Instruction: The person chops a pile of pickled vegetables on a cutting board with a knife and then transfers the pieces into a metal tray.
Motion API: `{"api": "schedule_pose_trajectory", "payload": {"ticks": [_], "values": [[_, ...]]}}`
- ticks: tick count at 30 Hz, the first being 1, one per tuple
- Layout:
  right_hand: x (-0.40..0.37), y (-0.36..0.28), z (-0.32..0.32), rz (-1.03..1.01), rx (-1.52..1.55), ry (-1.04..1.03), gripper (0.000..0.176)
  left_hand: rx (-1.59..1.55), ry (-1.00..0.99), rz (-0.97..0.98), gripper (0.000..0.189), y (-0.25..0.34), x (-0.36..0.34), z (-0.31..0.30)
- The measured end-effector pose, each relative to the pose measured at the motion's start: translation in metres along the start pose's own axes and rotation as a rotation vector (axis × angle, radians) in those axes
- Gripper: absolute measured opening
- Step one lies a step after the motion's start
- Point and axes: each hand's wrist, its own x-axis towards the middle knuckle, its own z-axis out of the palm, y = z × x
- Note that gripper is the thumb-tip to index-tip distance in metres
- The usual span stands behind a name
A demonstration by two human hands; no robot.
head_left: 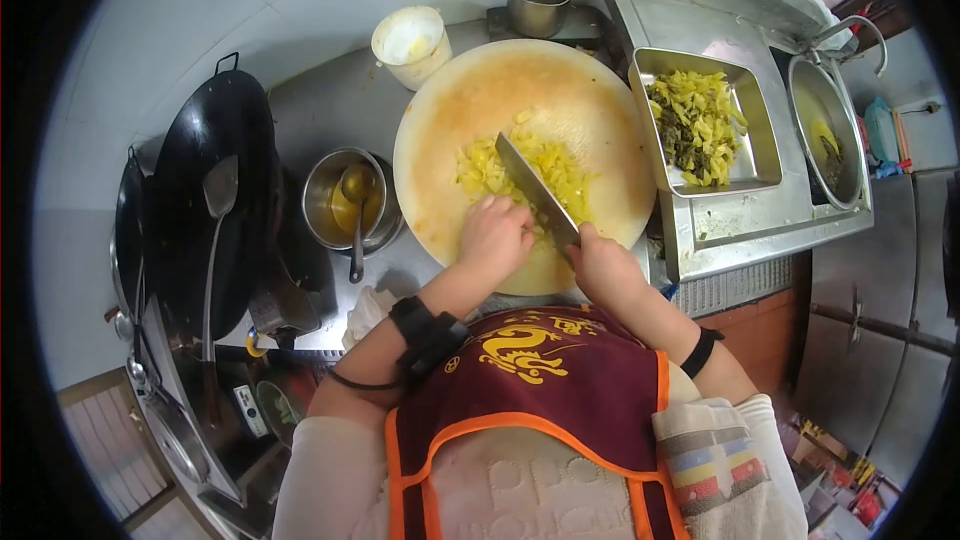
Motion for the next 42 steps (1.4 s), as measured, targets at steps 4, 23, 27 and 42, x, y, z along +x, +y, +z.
{"api": "schedule_pose_trajectory", "payload": {"ticks": [4, 23, 27, 42], "values": [[-0.013, -0.013, -0.009, 0.005, -0.080, -0.022, 0.021, -0.045, 0.118, -0.005, 0.018, -0.005, -0.018, -0.008], [-0.008, -0.019, -0.003, -0.096, -0.162, 0.043, 0.021, -0.218, 0.238, -0.164, 0.066, -0.023, -0.062, 0.003], [-0.020, -0.038, -0.012, -0.121, -0.107, 0.027, 0.024, -0.248, 0.236, -0.201, 0.064, -0.022, -0.060, 0.001], [0.008, -0.033, 0.013, -0.146, -0.241, -0.110, 0.019, -0.364, 0.273, -0.127, 0.060, -0.031, -0.062, 0.006]]}}
